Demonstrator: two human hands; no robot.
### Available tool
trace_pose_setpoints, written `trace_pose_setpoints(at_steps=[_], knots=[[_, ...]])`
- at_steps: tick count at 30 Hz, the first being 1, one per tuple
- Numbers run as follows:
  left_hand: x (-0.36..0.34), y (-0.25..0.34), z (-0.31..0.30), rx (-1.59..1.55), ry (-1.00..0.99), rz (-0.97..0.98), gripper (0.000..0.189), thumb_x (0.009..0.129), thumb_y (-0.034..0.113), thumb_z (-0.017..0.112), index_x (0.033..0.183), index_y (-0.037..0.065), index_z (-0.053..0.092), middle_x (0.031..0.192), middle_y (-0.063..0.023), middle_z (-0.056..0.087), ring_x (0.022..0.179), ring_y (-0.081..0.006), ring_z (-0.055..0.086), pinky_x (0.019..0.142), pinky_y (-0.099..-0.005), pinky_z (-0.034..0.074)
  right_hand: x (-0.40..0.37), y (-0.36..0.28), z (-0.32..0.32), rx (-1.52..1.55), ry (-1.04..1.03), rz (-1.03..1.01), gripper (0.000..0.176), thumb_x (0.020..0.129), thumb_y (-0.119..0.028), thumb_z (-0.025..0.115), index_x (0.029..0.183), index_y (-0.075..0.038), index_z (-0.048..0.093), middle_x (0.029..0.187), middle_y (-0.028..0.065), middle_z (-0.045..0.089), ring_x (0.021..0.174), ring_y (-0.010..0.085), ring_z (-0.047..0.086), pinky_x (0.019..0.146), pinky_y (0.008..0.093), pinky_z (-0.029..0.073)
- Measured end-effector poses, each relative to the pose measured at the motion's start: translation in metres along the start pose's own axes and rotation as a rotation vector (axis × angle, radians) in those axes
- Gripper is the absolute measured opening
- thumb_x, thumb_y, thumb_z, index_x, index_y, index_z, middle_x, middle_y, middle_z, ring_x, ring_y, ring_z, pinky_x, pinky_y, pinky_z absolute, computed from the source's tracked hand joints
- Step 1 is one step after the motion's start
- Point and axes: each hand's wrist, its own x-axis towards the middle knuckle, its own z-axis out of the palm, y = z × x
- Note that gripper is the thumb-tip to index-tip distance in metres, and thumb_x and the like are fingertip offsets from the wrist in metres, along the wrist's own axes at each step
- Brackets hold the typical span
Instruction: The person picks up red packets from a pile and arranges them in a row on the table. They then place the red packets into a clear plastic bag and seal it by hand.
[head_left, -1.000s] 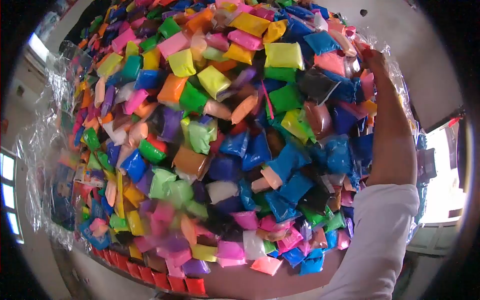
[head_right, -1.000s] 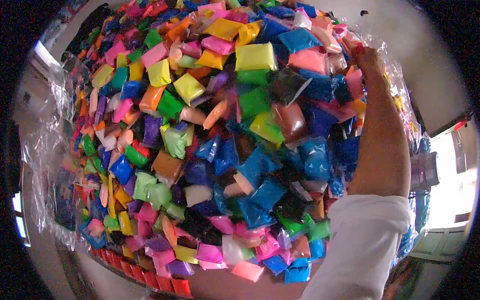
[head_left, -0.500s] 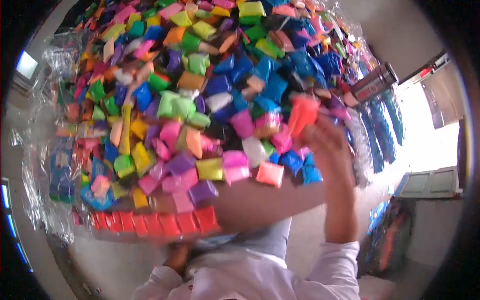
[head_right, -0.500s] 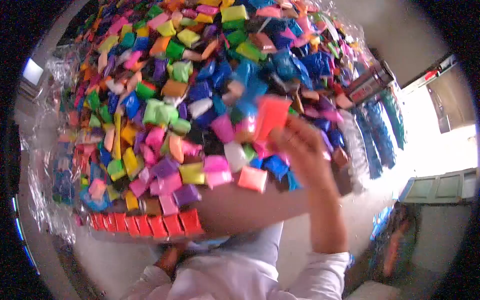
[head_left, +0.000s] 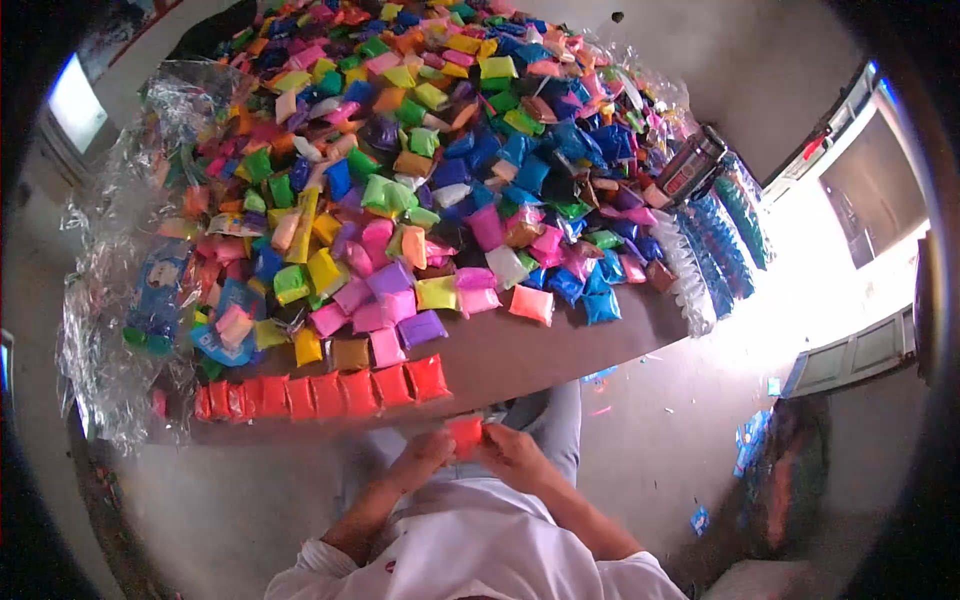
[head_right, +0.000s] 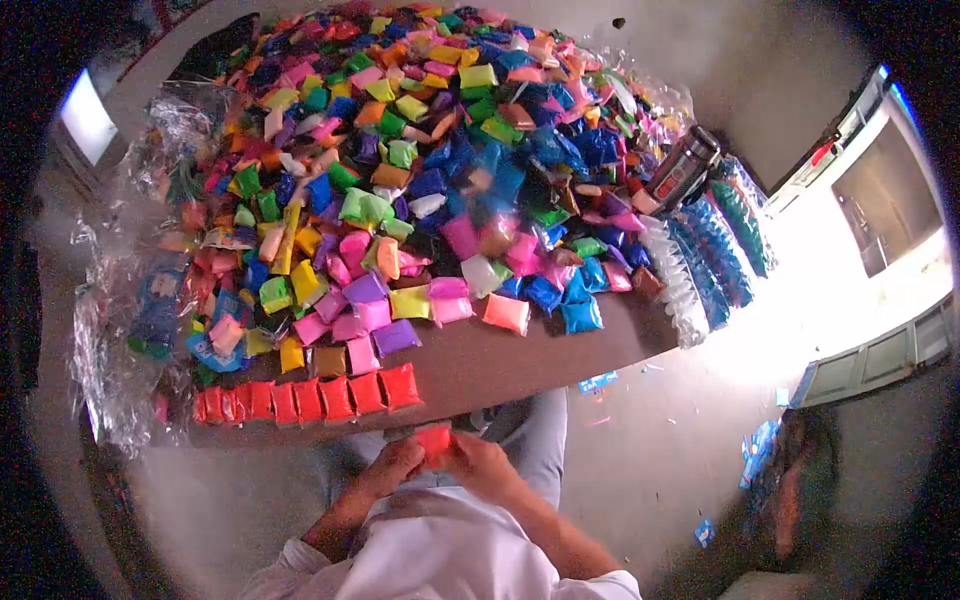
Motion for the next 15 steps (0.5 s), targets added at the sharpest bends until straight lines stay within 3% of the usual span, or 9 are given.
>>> trace_pose_setpoints(at_steps=[2,4,6,7,8,10,11,13,15], knots=[[-0.002,0.019,0.01,0.033,0.024,0.091,0.044,0.09,0.047,0.05,0.09,0.004,0.059,0.074,-0.0006,0.055,0.067,-0.0102,0.051,0.06,-0.0278,0.044,-0.004,0.012,0.014,0.059,0.083,-0.062,0.023,0.085,-0.02,0.059,0.097,-0.002,0.05,0.079,0.0198,0.061,0.076,0.035,0.063,0.064,0.0404,0.047],[-0.001,0.036,0.025,0.061,0.178,0.197,0.043,0.092,0.042,0.047,0.098,0.002,0.06,0.082,-0.0046,0.06,0.077,-0.0116,0.055,0.069,-0.0293,0.046,-0.01,-0.003,0.012,0.076,0.084,-0.04,0.025,0.085,-0.022,0.06,0.099,-0.003,0.05,0.08,0.0213,0.062,0.08,0.039,0.062,0.064,0.0448,0.047],[-0.001,0.035,0.034,-0.004,0.208,0.131,0.042,0.093,0.04,0.047,0.101,0.001,0.06,0.084,-0.0061,0.061,0.079,-0.0121,0.055,0.072,-0.0294,0.046,-0.011,-0.004,0.012,0.048,0.125,0.062,0.026,0.085,-0.023,0.061,0.097,-0.003,0.05,0.08,0.0228,0.061,0.08,0.0398,0.061,0.064,0.0442,0.047],[-0.001,0.032,0.036,-0.076,0.234,0.065,0.042,0.094,0.038,0.046,0.103,0.0,0.06,0.087,-0.0076,0.062,0.082,-0.0126,0.056,0.075,-0.0295,0.046,-0.011,-0.006,0.009,-0.1,0.149,0.081,0.024,0.087,-0.022,0.06,0.096,-0.001,0.054,0.08,0.0171,0.064,0.074,0.03,0.064,0.062,0.0362,0.048],[-0.001,0.026,0.039,-0.075,0.289,0.069,0.042,0.094,0.038,0.046,0.103,0.0,0.06,0.087,-0.0076,0.062,0.082,-0.0126,0.056,0.075,-0.0295,0.046,-0.011,-0.002,0.009,-0.097,0.106,0.046,0.024,0.087,-0.022,0.06,0.096,-0.001,0.054,0.08,0.0171,0.064,0.074,0.03,0.064,0.062,0.0362,0.048],[0.006,0.017,0.04,0.0,0.144,0.131,0.044,0.094,0.039,0.046,0.103,-0.001,0.06,0.089,-0.0069,0.062,0.083,-0.012,0.055,0.076,-0.0292,0.046,-0.007,0.006,0.014,0.426,0.203,0.12,0.024,0.091,-0.021,0.055,0.099,0.001,0.06,0.082,0.0029,0.062,0.072,0.0093,0.056,0.063,0.0254,0.045],[0.005,0.026,0.04,-0.001,0.201,0.134,0.044,0.094,0.039,0.046,0.103,-0.001,0.06,0.089,-0.0069,0.062,0.083,-0.012,0.055,0.076,-0.0292,0.046,-0.006,0.004,0.013,0.425,0.15,0.098,0.024,0.091,-0.021,0.055,0.099,0.001,0.06,0.082,0.0029,0.062,0.072,0.0093,0.056,0.063,0.0254,0.045],[0.004,0.051,0.04,0.151,0.126,0.116,0.045,0.094,0.04,0.046,0.107,-0.001,0.058,0.093,-0.0063,0.062,0.087,-0.0122,0.054,0.077,-0.0293,0.045,-0.007,-0.006,0.009,0.574,0.248,0.057,0.024,0.093,-0.021,0.052,0.099,0.0,0.062,0.084,-0.0011,0.061,0.073,0.0047,0.053,0.063,0.0203,0.043],[0.005,0.057,0.044,0.05,0.157,0.181,0.041,0.093,0.038,0.047,0.106,0.0,0.059,0.094,-0.0041,0.061,0.086,-0.0121,0.054,0.076,-0.0293,0.046,-0.004,-0.008,0.01,0.631,0.263,0.05,0.023,0.093,-0.02,0.052,0.098,0.0,0.062,0.083,-0.0012,0.061,0.072,0.0046,0.052,0.063,0.0196,0.042]])
